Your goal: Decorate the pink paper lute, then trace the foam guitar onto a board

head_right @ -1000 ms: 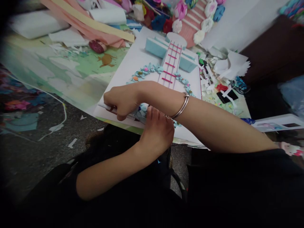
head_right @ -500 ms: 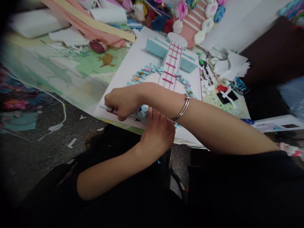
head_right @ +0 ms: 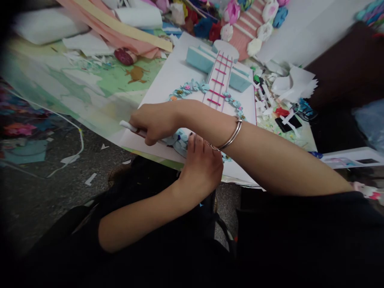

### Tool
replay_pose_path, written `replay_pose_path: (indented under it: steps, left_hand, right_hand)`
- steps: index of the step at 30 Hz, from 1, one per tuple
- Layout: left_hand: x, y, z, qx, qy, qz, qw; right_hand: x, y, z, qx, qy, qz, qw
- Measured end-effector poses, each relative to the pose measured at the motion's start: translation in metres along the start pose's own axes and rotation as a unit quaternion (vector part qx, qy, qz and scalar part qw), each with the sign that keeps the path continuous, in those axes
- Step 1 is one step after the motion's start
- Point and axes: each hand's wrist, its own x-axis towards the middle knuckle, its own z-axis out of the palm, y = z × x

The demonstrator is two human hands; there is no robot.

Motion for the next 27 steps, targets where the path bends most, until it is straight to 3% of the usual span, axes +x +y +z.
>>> replay_pose_path:
  steps: [19,27]
  left_hand:
    - [-0.0024,0.0013,0.0010,0.001,0.025,-0.006,1.000]
    - [-0.0015,-0.0002,-0.0041,0.000,0.002,-0.003,1.000]
  right_hand:
    - [0.0044,0.0022,-0.0015,-0.011,0.013,0.015,1.000]
    - [0.0030,-0.0004,-0.0050,-0.009,0.023,0.021,0.999]
